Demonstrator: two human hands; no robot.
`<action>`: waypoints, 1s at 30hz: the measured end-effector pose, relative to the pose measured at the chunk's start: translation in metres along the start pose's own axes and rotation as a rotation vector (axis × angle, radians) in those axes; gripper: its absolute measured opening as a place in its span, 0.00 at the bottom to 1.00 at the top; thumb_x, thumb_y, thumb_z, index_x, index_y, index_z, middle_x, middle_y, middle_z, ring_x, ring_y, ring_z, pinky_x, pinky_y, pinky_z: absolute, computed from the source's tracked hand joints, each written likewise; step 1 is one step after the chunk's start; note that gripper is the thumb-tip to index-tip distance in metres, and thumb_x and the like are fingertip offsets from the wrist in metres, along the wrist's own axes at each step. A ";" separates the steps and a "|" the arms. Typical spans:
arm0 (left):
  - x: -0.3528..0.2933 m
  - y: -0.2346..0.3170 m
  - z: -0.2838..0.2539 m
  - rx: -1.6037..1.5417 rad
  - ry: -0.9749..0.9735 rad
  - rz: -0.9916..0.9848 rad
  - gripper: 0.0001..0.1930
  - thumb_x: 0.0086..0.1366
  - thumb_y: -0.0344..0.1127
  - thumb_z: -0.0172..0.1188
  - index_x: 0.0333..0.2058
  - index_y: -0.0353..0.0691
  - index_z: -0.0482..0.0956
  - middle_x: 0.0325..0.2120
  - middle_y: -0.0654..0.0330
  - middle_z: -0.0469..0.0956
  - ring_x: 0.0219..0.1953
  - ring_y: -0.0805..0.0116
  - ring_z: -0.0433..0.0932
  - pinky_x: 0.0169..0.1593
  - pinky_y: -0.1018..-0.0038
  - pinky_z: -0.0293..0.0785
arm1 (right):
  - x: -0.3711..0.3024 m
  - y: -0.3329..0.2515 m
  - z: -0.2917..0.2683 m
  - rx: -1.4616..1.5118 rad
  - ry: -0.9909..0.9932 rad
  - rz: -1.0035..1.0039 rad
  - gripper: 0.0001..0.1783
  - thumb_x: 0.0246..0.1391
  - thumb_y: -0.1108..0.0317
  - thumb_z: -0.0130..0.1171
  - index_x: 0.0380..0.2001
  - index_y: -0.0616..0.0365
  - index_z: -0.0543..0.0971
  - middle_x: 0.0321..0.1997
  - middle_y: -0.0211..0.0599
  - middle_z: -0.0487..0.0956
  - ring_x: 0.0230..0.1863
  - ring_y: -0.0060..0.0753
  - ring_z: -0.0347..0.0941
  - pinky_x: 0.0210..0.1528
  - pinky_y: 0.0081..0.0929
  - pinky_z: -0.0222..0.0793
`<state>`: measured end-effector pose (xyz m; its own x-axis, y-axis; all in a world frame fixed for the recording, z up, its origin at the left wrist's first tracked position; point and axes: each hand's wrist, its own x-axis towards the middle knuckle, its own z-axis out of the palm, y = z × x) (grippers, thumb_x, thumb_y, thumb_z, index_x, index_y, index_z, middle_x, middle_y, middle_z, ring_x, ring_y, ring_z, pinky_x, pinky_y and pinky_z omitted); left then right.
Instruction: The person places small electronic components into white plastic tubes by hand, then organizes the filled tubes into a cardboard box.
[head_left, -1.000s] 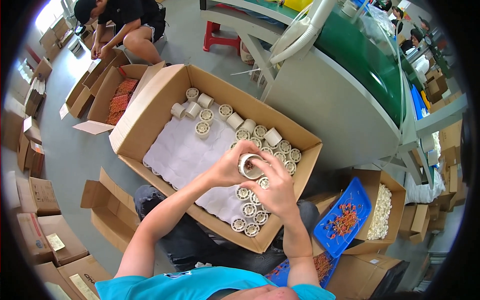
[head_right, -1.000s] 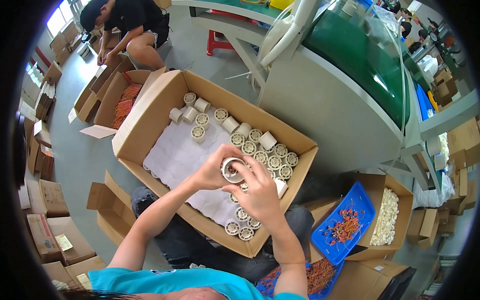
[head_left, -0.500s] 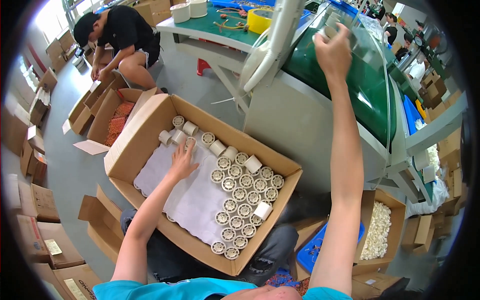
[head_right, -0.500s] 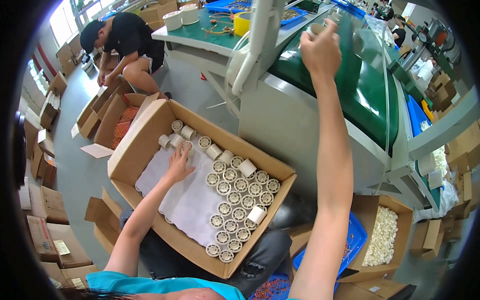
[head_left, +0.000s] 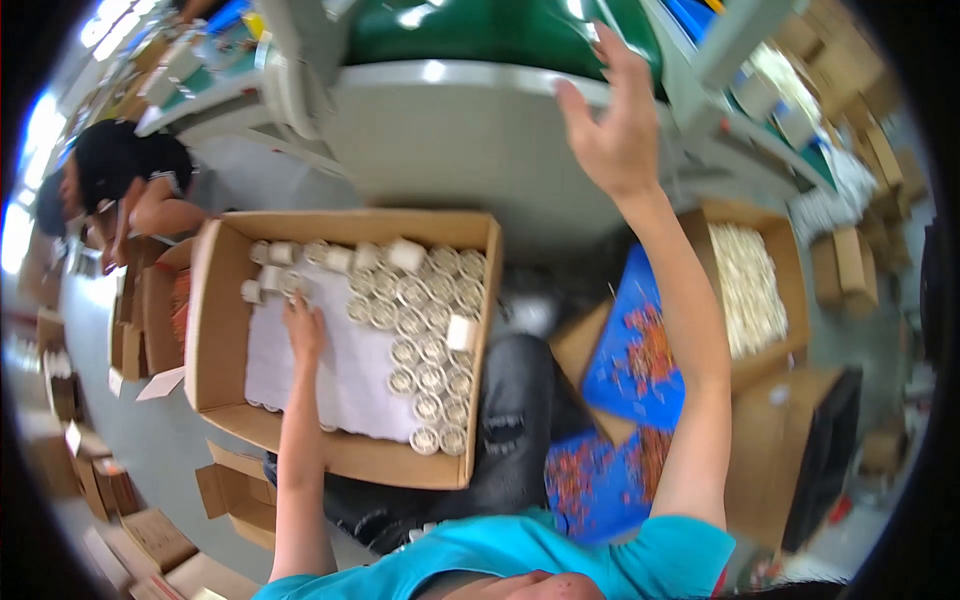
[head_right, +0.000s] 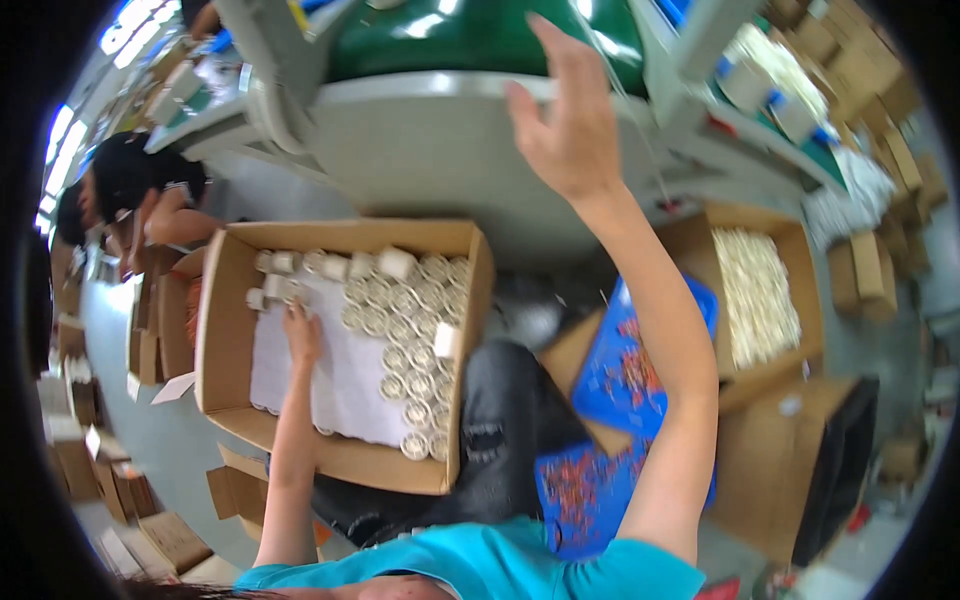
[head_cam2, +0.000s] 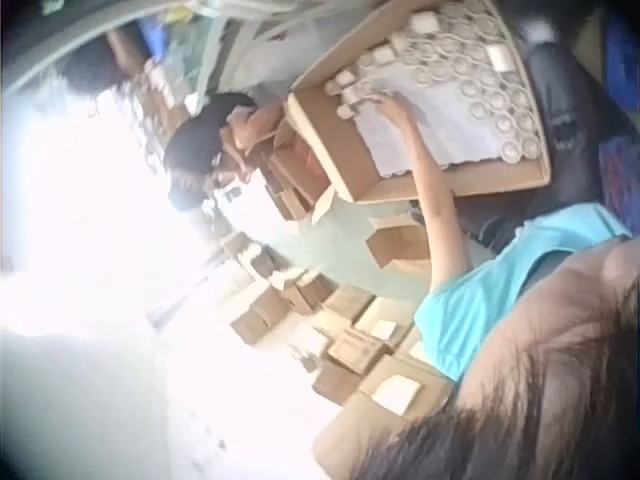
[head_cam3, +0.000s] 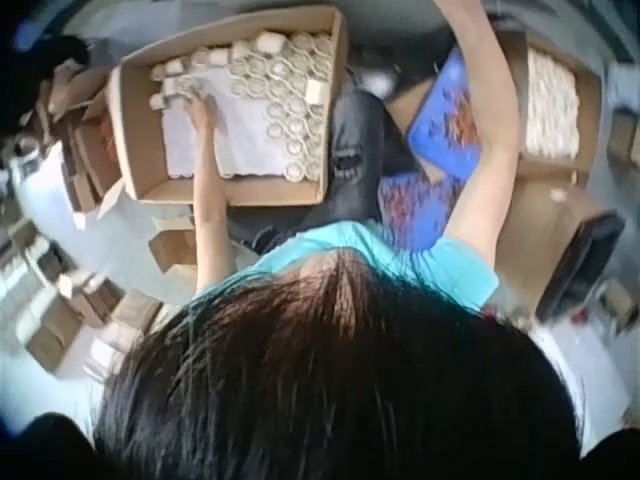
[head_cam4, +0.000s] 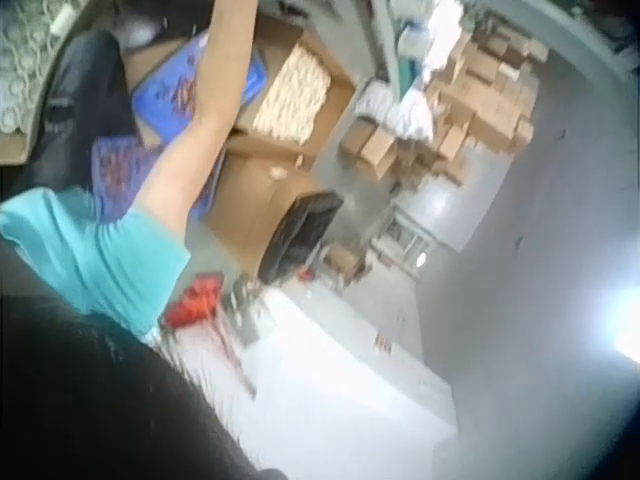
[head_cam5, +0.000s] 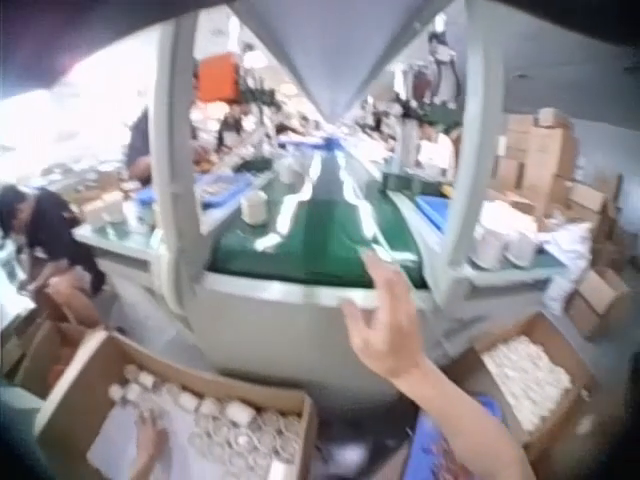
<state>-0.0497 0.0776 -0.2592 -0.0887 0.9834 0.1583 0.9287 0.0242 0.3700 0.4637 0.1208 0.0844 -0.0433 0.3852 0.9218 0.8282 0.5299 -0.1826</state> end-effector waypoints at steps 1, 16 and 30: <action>0.002 0.018 -0.012 -0.048 -0.055 -0.041 0.36 0.60 0.31 0.61 0.66 0.37 0.57 0.57 0.29 0.61 0.60 0.33 0.61 0.62 0.54 0.61 | -0.030 -0.002 -0.042 -0.049 -0.009 0.082 0.29 0.52 0.72 0.64 0.58 0.60 0.70 0.49 0.44 0.75 0.47 0.44 0.73 0.49 0.39 0.69; 0.033 0.106 -0.073 -0.978 -0.168 -0.224 0.39 0.55 0.57 0.71 0.52 0.29 0.71 0.43 0.51 0.77 0.43 0.64 0.78 0.46 0.64 0.76 | -0.360 -0.107 -0.191 -0.525 -0.363 1.086 0.13 0.43 0.73 0.68 0.36 0.63 0.85 0.33 0.52 0.83 0.34 0.43 0.82 0.39 0.34 0.76; -0.005 0.140 -0.134 -1.934 -0.466 -0.157 0.32 0.75 0.57 0.32 0.54 0.30 0.67 0.43 0.48 0.76 0.45 0.50 0.79 0.51 0.57 0.78 | -0.318 -0.098 -0.221 -0.342 -0.052 1.386 0.13 0.55 0.76 0.58 0.44 0.67 0.81 0.32 0.47 0.83 0.28 0.34 0.81 0.28 0.28 0.74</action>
<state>0.0326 0.0518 -0.0852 0.2647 0.9627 -0.0569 -0.6546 0.2227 0.7224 0.5195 -0.2203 -0.1151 0.8847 0.4629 0.0551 0.3090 -0.4937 -0.8129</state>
